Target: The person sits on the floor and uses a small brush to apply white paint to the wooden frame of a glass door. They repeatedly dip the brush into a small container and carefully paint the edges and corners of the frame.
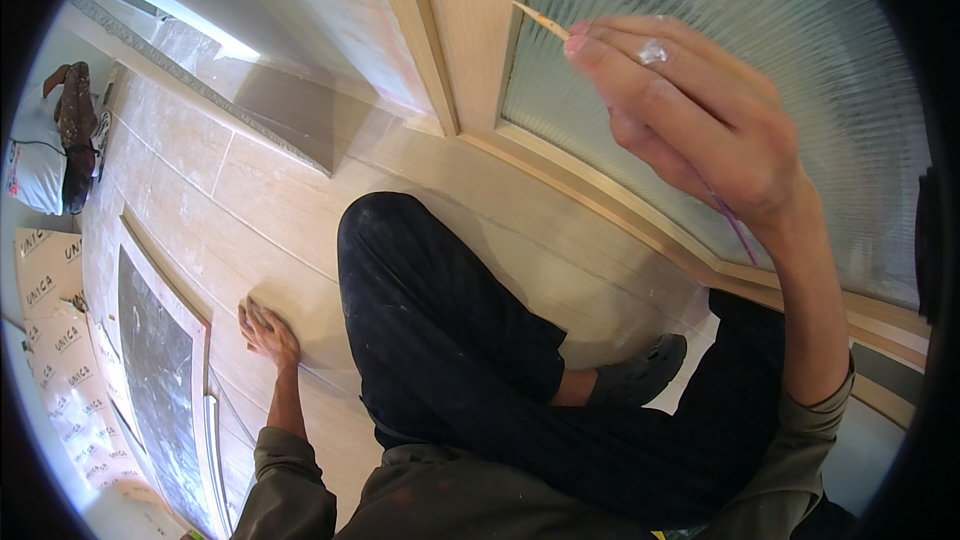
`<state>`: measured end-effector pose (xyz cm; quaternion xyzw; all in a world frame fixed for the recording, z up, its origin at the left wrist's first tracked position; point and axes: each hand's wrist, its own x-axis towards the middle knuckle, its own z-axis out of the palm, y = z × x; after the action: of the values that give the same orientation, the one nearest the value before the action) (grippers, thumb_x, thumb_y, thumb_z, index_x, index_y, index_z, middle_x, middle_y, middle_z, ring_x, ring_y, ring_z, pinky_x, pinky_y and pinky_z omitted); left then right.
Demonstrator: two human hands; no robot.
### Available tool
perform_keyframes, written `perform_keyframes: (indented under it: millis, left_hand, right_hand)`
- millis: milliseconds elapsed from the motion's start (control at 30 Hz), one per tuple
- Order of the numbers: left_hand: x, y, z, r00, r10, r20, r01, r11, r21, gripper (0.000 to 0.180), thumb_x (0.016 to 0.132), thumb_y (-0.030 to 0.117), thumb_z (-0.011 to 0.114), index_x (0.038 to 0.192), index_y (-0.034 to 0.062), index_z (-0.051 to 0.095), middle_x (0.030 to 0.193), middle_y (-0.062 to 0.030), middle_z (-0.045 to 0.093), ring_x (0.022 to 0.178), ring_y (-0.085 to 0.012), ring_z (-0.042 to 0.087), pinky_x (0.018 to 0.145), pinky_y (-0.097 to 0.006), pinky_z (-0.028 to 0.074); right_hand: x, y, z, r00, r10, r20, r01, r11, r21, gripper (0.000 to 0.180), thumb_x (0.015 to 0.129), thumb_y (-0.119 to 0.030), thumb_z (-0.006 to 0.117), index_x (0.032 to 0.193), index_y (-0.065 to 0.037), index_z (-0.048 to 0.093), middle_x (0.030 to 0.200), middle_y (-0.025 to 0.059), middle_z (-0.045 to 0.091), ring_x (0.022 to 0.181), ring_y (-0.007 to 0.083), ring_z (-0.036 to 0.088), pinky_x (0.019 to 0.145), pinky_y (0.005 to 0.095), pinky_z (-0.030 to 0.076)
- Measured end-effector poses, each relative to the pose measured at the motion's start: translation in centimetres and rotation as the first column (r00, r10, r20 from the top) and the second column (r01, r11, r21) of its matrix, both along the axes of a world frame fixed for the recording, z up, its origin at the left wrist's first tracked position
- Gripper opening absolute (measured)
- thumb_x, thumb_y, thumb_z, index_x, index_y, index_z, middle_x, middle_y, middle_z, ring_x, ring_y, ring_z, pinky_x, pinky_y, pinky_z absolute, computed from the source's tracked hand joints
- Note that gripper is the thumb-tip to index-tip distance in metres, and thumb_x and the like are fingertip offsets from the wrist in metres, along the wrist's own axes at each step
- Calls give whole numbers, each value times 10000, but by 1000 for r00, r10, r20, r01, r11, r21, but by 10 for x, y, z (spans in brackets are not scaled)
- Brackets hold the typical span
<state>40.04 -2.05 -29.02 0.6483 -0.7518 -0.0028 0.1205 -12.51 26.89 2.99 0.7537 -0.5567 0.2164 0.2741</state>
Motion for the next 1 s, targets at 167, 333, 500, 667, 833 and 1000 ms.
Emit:
perform_keyframes:
  millis: [167,333,500,667,833,1000]
  left_hand:
    - [-1,0,0,1000,3,10,-3,1000,-3,454,1024,394,437,1449,239,475,1537,-46,383,1407,-287,345,1121,-548,230]
    - [-2,0,1,1000,2,7,-2,1000,3,451,1026,397,434,1447,239,478,1539,-48,382,1408,-283,344,1121,-547,233]
    - [-2,0,2,1000,9,12,-9,1000,8,453,1026,395,436,1449,238,475,1537,-44,385,1408,-278,343,1120,-547,235]
    - [-4,2,4,1000,20,20,-20,1000,15,454,1025,394,436,1450,240,473,1537,-42,385,1408,-279,342,1120,-548,236]
    - [-1,0,1,1000,2,13,-2,1000,5,453,1025,394,435,1451,242,472,1536,-47,385,1407,-282,343,1114,-555,239]
    - [-2,1,0,1000,5,19,-5,1000,2,452,1026,392,433,1450,242,473,1532,-48,390,1404,-289,347,1108,-562,241]
  right_hand:
    - [0,0,0,999,0,-38,0,1000,-6,345,683,116,704,1026,86,685,940,167,708,895,286,715,793,338,612]
    - [2,1,-2,996,-28,-82,30,999,25,361,664,121,708,1023,87,686,937,171,708,895,280,715,790,332,614]
    - [1,1,-1,997,-20,-77,22,999,26,372,650,119,710,1020,90,684,936,173,710,892,280,716,791,331,616]
    - [1,0,-1,996,-14,-92,15,1000,14,370,647,118,710,1015,88,684,938,173,713,893,277,718,795,330,617]
    - [2,2,-4,994,-43,-105,48,998,39,368,655,99,715,1022,78,690,946,168,718,902,273,719,818,336,616]
    - [3,3,-5,991,-61,-119,68,996,56,369,661,80,721,1030,73,694,949,164,723,911,276,719,832,345,615]
